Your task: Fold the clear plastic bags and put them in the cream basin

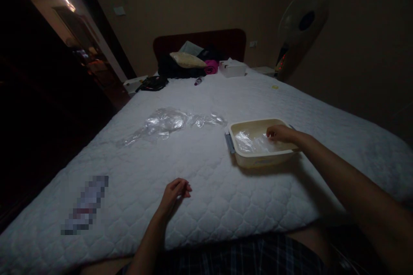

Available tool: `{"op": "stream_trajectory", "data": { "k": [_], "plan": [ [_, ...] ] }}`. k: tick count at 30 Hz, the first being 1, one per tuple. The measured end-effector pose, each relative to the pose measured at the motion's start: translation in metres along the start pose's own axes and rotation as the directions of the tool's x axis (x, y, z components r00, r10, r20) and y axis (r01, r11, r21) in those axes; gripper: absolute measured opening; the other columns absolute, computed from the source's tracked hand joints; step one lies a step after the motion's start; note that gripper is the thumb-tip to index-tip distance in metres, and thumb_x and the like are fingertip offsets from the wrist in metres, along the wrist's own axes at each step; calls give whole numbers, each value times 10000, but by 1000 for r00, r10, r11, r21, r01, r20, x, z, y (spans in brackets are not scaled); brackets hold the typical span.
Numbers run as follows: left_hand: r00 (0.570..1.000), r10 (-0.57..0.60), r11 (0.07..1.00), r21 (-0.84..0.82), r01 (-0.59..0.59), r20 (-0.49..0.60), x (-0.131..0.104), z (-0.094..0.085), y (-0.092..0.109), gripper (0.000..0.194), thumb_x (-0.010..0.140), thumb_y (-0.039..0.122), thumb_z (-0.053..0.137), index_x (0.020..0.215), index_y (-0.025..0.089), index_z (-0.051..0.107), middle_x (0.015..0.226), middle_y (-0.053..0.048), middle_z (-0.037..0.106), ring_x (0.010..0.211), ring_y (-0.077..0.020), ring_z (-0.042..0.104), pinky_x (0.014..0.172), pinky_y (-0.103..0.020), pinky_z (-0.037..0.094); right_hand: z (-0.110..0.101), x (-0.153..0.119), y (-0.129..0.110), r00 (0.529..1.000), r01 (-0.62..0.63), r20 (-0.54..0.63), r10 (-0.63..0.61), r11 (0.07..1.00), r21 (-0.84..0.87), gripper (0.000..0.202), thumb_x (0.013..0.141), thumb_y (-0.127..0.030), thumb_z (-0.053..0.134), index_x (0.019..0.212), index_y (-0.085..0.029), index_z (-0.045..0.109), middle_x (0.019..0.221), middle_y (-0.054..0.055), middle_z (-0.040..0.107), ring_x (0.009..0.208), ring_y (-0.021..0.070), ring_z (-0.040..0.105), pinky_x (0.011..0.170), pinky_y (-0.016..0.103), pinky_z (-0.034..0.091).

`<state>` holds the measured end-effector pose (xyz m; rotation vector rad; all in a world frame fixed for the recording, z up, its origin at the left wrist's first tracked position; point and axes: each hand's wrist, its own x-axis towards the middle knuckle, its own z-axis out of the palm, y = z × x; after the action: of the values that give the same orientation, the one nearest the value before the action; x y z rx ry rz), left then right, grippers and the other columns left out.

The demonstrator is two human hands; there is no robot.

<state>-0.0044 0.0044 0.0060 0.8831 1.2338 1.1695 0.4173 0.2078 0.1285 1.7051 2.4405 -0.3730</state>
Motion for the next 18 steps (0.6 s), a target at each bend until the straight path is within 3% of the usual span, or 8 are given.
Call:
{"op": "stream_trajectory", "data": {
  "k": [7,14,18],
  "plan": [
    [1000,10,1000,25,-9,-11,1,2,2,313,700,426,625,746,119,587,660,-60,636,532,-133,574,576,-268,466,8,-4,-5,984,-84,156,82,996,4,259,604,-93,596,852,-156,636,843,45,660,752,174,594,625,238,417],
    [1000,-4,1000,8,5,-28,-2,4,3,313,686,435,635,743,130,592,661,-51,635,537,-126,572,577,-264,464,32,6,0,982,-128,135,135,990,-62,370,548,-33,572,897,-140,633,883,66,661,790,195,601,631,240,436],
    [1000,-6,1000,11,6,-15,-1,3,3,302,701,425,626,739,127,589,664,-54,637,537,-121,575,570,-253,458,32,7,0,983,-129,123,136,990,-60,377,541,-9,568,886,-140,648,851,64,670,761,188,607,620,236,435]
  ]
}}
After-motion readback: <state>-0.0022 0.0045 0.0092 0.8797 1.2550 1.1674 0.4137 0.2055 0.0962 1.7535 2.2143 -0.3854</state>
